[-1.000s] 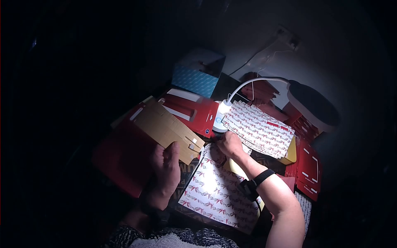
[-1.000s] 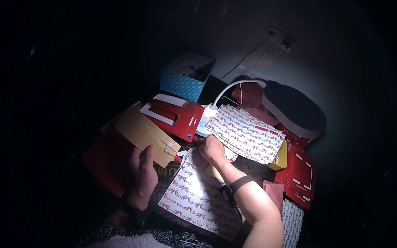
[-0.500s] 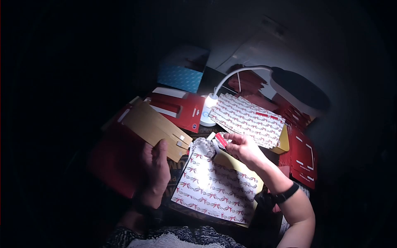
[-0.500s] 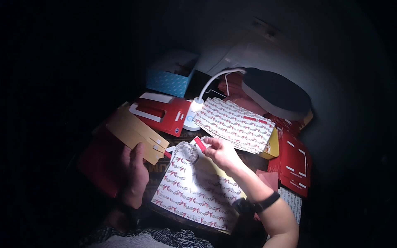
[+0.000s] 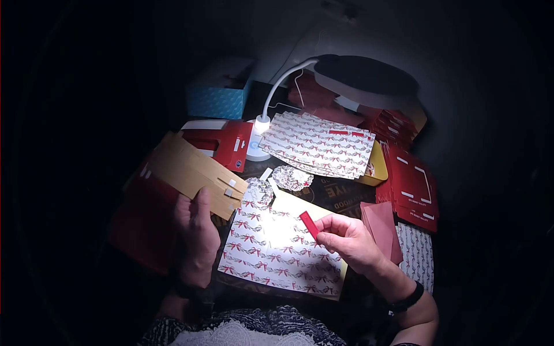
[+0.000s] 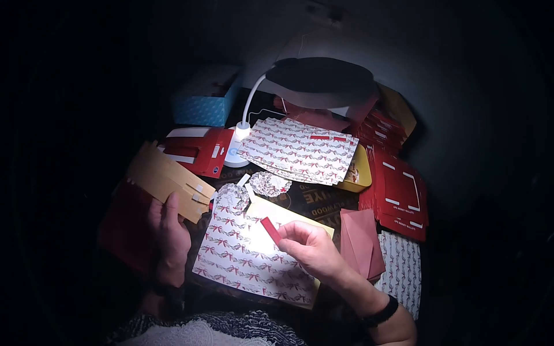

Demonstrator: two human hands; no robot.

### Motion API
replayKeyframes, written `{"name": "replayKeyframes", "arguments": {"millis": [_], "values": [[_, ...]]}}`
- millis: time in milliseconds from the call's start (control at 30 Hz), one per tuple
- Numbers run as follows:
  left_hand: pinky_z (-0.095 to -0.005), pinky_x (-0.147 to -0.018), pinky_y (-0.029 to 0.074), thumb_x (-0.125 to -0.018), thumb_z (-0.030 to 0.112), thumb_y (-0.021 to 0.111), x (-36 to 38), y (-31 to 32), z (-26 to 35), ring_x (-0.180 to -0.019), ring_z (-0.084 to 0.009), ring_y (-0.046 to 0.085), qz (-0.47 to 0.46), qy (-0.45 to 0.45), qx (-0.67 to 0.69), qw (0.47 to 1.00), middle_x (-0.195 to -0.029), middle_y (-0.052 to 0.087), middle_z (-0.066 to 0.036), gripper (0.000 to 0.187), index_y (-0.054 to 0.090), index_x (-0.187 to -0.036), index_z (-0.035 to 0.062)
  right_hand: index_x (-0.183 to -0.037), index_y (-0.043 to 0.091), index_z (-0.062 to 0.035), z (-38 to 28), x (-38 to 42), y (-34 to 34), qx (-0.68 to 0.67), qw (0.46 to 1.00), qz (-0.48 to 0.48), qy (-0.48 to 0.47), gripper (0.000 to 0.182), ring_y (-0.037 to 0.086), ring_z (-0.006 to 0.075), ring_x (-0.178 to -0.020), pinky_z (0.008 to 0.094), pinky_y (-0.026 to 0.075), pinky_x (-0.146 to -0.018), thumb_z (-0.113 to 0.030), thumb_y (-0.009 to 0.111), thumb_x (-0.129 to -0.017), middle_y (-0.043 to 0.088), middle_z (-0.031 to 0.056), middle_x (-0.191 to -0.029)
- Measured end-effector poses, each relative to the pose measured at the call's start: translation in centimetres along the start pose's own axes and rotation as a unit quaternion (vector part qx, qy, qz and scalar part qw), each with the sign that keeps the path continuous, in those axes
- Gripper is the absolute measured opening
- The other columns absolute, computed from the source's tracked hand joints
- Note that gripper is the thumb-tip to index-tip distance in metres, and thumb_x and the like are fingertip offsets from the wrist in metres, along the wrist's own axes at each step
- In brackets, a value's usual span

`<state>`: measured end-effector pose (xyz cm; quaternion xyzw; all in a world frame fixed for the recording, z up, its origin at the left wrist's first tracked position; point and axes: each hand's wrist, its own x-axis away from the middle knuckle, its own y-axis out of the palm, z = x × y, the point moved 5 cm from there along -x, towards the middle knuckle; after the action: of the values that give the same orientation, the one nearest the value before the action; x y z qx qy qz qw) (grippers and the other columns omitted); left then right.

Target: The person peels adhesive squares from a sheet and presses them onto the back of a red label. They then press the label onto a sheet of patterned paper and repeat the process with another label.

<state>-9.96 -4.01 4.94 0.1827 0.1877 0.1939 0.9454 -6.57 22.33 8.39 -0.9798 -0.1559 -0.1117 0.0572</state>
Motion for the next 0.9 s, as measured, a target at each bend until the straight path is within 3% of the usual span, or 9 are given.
{"name": "replayKeyframes", "arguments": {"millis": [267,333,367,467,600,667,900], "values": [[-0.0265,-0.081,0.046,-0.094,0.011,0.048,0.3,4.9,0.3,-0.087,-0.0122,0.059,-0.087,-0.010,0.011,0.996,-0.097,0.064,-0.009,0.022,0.057,-0.107,-0.0039,-0.089,0.058,-0.0027,3.0,0.7,-2.0,-0.089,0.995,0.040,0.036,0.004,0.050,0.0062,-0.061,0.0196,0.041,-0.058,-0.003,0.061,-0.087,0.061,0.0034,-0.079],[-0.0260,-0.081,0.046,-0.093,0.010,0.049,-0.1,5.8,0.0,-0.086,-0.0110,0.058,-0.099,-0.007,0.010,0.995,-0.096,0.064,-0.008,0.020,0.058,-0.105,-0.0035,-0.092,0.058,-0.0027,3.8,0.9,-2.1,-0.181,0.983,0.034,0.024,0.007,0.051,0.0064,-0.062,0.0203,0.041,-0.057,-0.001,0.061,-0.086,0.060,0.0029,-0.077],[-0.0255,-0.080,0.045,-0.093,0.011,0.050,-0.3,6.5,0.0,-0.086,-0.0101,0.057,-0.115,0.001,0.014,0.993,-0.095,0.063,-0.008,0.019,0.058,-0.104,-0.0032,-0.103,0.055,-0.0023,3.7,0.8,-2.1,-0.176,0.984,0.032,0.015,0.017,0.051,0.0065,-0.061,0.0211,0.041,-0.056,0.001,0.058,-0.087,0.059,0.0025,-0.077],[-0.0248,-0.079,0.045,-0.092,0.011,0.051,-0.4,7.6,-0.6,-0.085,-0.0091,0.056,-0.130,0.010,0.040,0.991,-0.095,0.063,-0.007,0.018,0.059,-0.102,-0.0029,-0.114,0.049,-0.0019,4.4,1.3,-2.0,-0.216,0.974,0.064,0.009,0.028,0.050,0.0064,-0.060,0.0223,0.042,-0.054,0.002,0.057,-0.087,0.058,0.0028,-0.079],[-0.0243,-0.079,0.045,-0.092,0.010,0.052,-0.6,7.8,-1.6,-0.083,-0.0094,0.057,-0.108,0.016,0.042,0.993,-0.093,0.064,-0.007,0.017,0.059,-0.101,-0.0030,-0.120,0.044,-0.0019,4.5,1.9,-2.3,-0.240,0.970,0.043,0.017,0.034,0.050,0.0076,-0.059,0.0237,0.045,-0.051,0.001,0.054,-0.088,0.058,0.0049,-0.081],[-0.0242,-0.079,0.046,-0.092,0.010,0.052,-0.7,7.6,-1.7,-0.083,-0.0095,0.057,-0.102,0.017,0.035,0.994,-0.094,0.064,-0.008,0.018,0.059,-0.102,-0.0031,-0.112,0.049,-0.0008,5.2,2.0,-2.9,-0.265,0.958,0.112,0.005,0.024,0.050,0.0070,-0.049,0.0206,0.044,-0.043,-0.003,0.054,-0.089,0.058,0.0049,-0.072],[-0.0244,-0.079,0.046,-0.093,0.011,0.050,-1.3,6.6,-2.2,-0.084,-0.0102,0.058,-0.079,-0.001,0.034,0.996,-0.094,0.064,-0.008,0.021,0.059,-0.106,-0.0039,-0.101,0.049,-0.0002,5.8,1.9,-4.7,-0.162,0.969,0.186,0.021,0.013,0.060,0.0127,-0.048,0.0205,0.047,-0.039,-0.013,0.049,-0.096,0.064,0.0119,-0.071]]}}
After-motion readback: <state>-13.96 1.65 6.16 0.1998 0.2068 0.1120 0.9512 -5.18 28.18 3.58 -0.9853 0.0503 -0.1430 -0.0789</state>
